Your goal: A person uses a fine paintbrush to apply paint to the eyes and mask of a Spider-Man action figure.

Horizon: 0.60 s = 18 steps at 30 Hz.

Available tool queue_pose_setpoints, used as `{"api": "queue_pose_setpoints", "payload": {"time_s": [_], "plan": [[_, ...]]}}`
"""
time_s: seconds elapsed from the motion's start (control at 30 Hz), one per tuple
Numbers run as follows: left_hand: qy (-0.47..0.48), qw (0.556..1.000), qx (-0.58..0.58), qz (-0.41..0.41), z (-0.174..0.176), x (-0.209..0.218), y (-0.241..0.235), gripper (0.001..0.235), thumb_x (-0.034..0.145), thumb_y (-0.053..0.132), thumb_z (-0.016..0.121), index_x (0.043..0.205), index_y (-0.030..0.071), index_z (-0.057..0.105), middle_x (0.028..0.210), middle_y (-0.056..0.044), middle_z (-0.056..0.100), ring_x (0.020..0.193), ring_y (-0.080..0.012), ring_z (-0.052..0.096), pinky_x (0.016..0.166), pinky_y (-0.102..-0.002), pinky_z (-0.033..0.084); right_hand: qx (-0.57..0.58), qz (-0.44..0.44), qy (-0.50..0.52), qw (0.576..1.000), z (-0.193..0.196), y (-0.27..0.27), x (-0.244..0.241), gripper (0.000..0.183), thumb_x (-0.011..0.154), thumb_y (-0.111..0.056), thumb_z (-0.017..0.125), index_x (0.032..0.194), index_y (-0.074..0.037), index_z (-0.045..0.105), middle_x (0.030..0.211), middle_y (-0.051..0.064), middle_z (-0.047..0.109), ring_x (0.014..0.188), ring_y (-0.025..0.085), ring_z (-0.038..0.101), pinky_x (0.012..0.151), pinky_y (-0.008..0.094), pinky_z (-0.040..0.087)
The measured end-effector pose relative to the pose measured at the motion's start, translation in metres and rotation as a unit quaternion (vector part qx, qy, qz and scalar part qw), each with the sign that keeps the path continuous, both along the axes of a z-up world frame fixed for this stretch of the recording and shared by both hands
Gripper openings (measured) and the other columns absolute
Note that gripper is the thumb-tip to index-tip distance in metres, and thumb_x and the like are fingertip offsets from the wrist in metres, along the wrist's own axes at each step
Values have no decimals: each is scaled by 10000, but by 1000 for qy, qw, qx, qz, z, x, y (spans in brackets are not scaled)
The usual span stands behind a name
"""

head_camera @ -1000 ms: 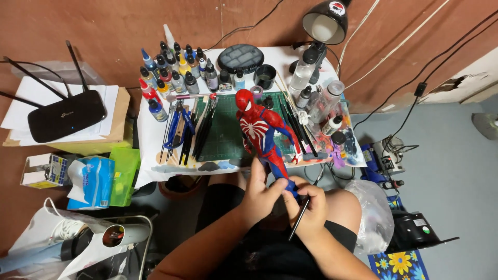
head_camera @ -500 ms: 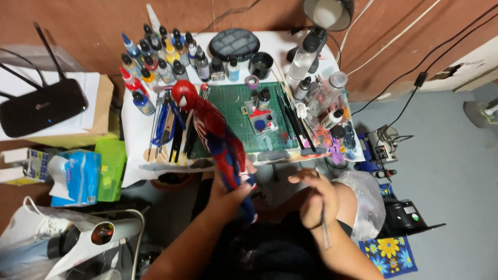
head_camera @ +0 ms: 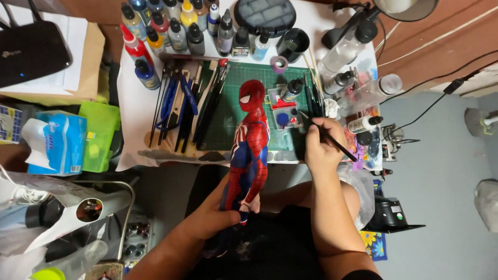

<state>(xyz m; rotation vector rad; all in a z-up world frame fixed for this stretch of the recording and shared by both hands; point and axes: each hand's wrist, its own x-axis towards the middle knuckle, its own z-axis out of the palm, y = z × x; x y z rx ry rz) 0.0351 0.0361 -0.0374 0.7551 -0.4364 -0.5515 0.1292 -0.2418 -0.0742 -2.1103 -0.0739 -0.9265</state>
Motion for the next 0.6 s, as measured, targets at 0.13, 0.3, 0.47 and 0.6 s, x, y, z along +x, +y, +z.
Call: {"api": "queue_pose_setpoints", "payload": {"time_s": [0.13,0.3,0.47,0.6], "plan": [[96,995,-22,-16,-8,-1,5,1002,818,463,851,1559,23,341,975,-80,601,875,-153,566,722,-300,408,-2,-21,3,1000,0,9,0,96,911,-20,638,990,-36,689,937,95,668,821,196,624,730,309,489],[120,989,-58,-65,-11,2,10,831,834,255,814,1485,7,361,1097,-103,488,868,-176,548,788,-312,440,-60,7,-22,998,3,10,3,54,921,-2,651,970,-6,673,912,129,678,824,237,637,743,345,498],[117,989,-52,-77,-13,2,12,890,844,424,849,1486,29,376,994,-74,487,841,-171,534,694,-304,424,-74,9,-24,997,3,11,5,48,909,3,654,950,4,678,890,141,684,809,253,646,726,360,500],[146,981,-85,-98,-18,-3,14,976,868,415,836,1582,33,292,896,-29,502,864,-195,534,790,-339,396,-56,1,-20,998,2,10,3,58,898,2,651,949,-4,679,904,134,680,836,252,646,771,359,506]]}}
